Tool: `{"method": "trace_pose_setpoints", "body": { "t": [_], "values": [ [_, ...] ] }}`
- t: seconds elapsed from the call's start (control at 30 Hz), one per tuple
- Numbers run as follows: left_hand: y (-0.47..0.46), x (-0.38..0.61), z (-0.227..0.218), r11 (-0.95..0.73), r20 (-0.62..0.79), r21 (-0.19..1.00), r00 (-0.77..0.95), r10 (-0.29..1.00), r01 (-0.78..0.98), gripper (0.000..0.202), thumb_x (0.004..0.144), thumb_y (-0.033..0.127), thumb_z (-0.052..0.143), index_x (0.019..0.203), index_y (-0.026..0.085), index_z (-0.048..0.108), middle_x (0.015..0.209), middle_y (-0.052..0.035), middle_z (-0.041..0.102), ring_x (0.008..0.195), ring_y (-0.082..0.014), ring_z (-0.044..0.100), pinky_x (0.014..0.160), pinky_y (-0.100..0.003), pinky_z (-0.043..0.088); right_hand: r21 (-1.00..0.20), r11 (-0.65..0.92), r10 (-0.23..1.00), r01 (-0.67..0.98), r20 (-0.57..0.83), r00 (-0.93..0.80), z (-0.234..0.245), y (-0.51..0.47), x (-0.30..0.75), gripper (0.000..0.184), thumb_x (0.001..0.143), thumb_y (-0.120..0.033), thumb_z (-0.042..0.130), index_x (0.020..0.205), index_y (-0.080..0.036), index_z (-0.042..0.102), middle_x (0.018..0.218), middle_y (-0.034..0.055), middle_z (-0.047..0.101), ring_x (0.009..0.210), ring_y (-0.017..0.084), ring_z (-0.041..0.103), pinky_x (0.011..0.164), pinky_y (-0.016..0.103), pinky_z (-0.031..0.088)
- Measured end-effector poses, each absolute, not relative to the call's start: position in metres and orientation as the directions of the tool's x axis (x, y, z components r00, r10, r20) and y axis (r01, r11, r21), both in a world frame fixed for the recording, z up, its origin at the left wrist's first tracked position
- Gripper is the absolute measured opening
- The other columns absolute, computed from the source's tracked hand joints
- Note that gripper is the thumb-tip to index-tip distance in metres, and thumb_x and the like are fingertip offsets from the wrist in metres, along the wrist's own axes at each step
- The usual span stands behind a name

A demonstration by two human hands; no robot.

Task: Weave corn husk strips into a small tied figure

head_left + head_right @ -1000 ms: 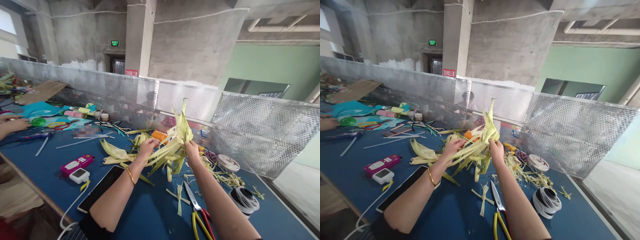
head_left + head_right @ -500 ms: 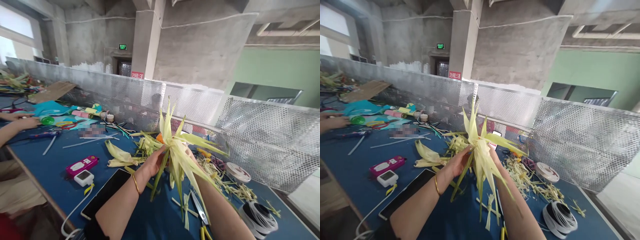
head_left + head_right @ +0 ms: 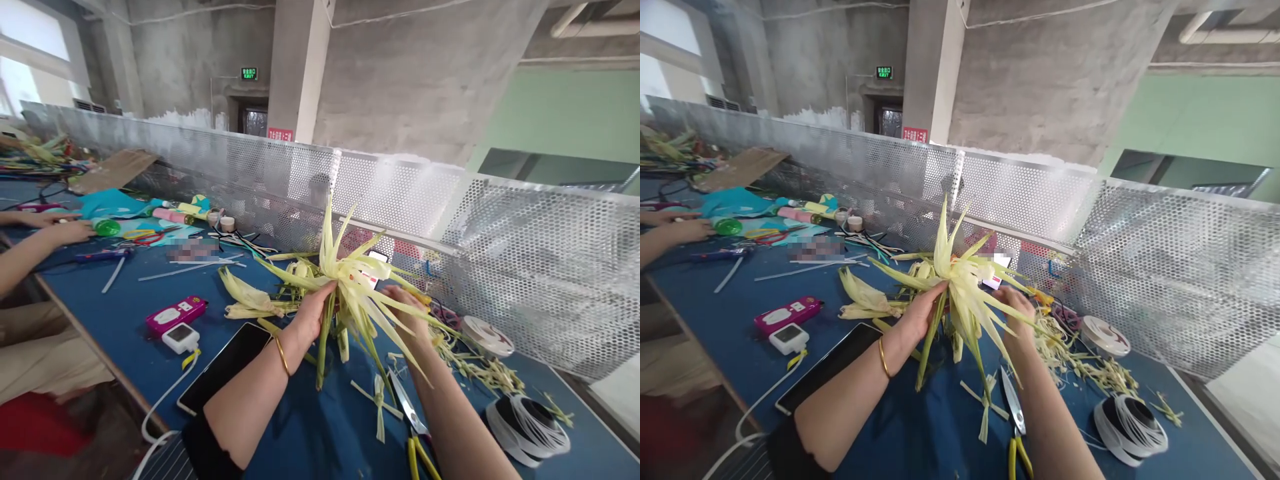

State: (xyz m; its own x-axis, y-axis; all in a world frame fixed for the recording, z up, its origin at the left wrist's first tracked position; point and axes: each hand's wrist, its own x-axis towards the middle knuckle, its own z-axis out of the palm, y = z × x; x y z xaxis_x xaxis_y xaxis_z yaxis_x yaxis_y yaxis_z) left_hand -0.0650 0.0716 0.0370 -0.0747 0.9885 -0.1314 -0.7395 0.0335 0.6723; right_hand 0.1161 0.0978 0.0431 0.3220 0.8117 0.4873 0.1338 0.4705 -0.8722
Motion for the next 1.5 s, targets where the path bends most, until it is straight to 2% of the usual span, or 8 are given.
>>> {"method": "trace_pose_setpoints", "body": {
  "t": [0.2, 0.3, 0.4, 0.53, 0.73, 0.93, 1.27, 1.5],
  "values": [
    [0.071, -0.059, 0.032, -0.013, -0.087, 0.699, -0.104, 0.991, -0.715, 0.03, 0.067, 0.022, 0.08, 0.095, 0.015, 0.069, 0.075, -0.0045, 0.072, 0.056, -0.0156, 0.064, 0.055, -0.027, 0.054, -0.776, 0.631, 0.483, 0.006, 0.399, 0.779, 0.081, 0.064, 0.181, 0.016, 0.077, -0.036, 0.05, 0.064, -0.026, 0.05, 0.061, 0.0005, 0.052, 0.058, 0.018, 0.058, 0.06, 0.038, 0.052],
    [0.071, -0.055, 0.029, -0.005, -0.075, 0.718, -0.084, 0.994, -0.696, 0.035, 0.064, 0.025, 0.083, 0.095, 0.015, 0.068, 0.071, -0.0034, 0.07, 0.054, -0.0147, 0.062, 0.052, -0.026, 0.052, -0.603, 0.691, 0.229, 0.398, 0.706, 0.671, 0.103, 0.029, 0.174, 0.009, 0.078, -0.026, 0.064, 0.07, -0.023, 0.062, 0.07, 0.0047, 0.06, 0.068, 0.021, 0.061, 0.068, 0.04, 0.051],
    [0.072, -0.053, 0.026, -0.014, -0.071, 0.729, -0.097, 0.993, -0.684, 0.035, 0.064, 0.027, 0.083, 0.093, 0.013, 0.068, 0.065, -0.0018, 0.067, 0.051, -0.0133, 0.059, 0.049, -0.024, 0.05, -0.333, 0.667, 0.353, 0.667, 0.929, 0.111, 0.115, -0.002, 0.148, 0.007, 0.085, -0.025, 0.065, 0.079, -0.022, 0.066, 0.075, 0.0029, 0.066, 0.072, 0.02, 0.063, 0.068, 0.035, 0.049],
    [0.07, -0.053, 0.025, -0.05, -0.048, 0.736, -0.126, 0.991, -0.675, 0.03, 0.063, 0.026, 0.083, 0.085, 0.013, 0.067, 0.06, 0.0003, 0.063, 0.046, -0.0115, 0.055, 0.047, -0.023, 0.046, 0.022, 0.751, 0.395, 0.659, 0.786, -0.476, 0.12, -0.024, 0.124, 0.008, 0.091, -0.022, 0.06, 0.086, -0.021, 0.066, 0.081, 0.0013, 0.07, 0.08, 0.019, 0.065, 0.083, 0.037, 0.046],
    [0.061, -0.046, 0.032, 0.011, -0.099, 0.731, -0.091, 0.991, -0.682, 0.03, 0.06, 0.024, 0.084, 0.082, 0.012, 0.068, 0.062, -0.0021, 0.066, 0.049, -0.0134, 0.058, 0.052, -0.026, 0.049, 0.105, 0.619, 0.456, 0.778, 0.759, -0.466, 0.105, -0.006, 0.114, 0.016, 0.094, -0.022, 0.053, 0.1, -0.018, 0.066, 0.095, 0.0062, 0.072, 0.088, 0.024, 0.066, 0.078, 0.036, 0.045],
    [0.057, -0.039, 0.031, -0.027, -0.048, 0.716, -0.088, 0.995, -0.698, 0.035, 0.053, 0.019, 0.086, 0.083, 0.012, 0.07, 0.073, -0.005, 0.072, 0.06, -0.0155, 0.065, 0.061, -0.027, 0.053, 0.26, 0.497, 0.418, 0.828, 0.764, -0.491, 0.086, 0.04, 0.099, 0.022, 0.09, -0.013, 0.054, 0.107, -0.015, 0.067, 0.115, 0.0104, 0.07, 0.109, 0.028, 0.059, 0.096, 0.041, 0.037],
    [0.06, -0.037, 0.024, -0.026, -0.045, 0.74, -0.088, 0.995, -0.672, 0.039, 0.051, 0.018, 0.088, 0.086, 0.012, 0.071, 0.078, -0.0061, 0.074, 0.067, -0.0177, 0.068, 0.066, -0.028, 0.054, 0.616, 0.364, 0.366, 0.699, 0.595, -0.715, 0.092, 0.051, 0.092, 0.019, 0.09, -0.01, 0.053, 0.078, -0.018, 0.065, 0.081, 0.0086, 0.063, 0.083, 0.025, 0.049, 0.085, 0.038, 0.031],
    [0.057, -0.038, 0.026, 0.149, -0.101, 0.732, 0.11, 0.989, -0.665, 0.04, 0.059, 0.026, 0.087, 0.093, 0.013, 0.07, 0.073, -0.0049, 0.072, 0.057, -0.0157, 0.063, 0.054, -0.027, 0.053, 0.573, 0.329, 0.431, 0.751, 0.617, -0.659, 0.083, 0.051, 0.094, 0.018, 0.09, -0.009, 0.051, 0.078, -0.016, 0.062, 0.069, 0.006, 0.059, 0.074, 0.024, 0.046, 0.081, 0.038, 0.028]
  ]
}}
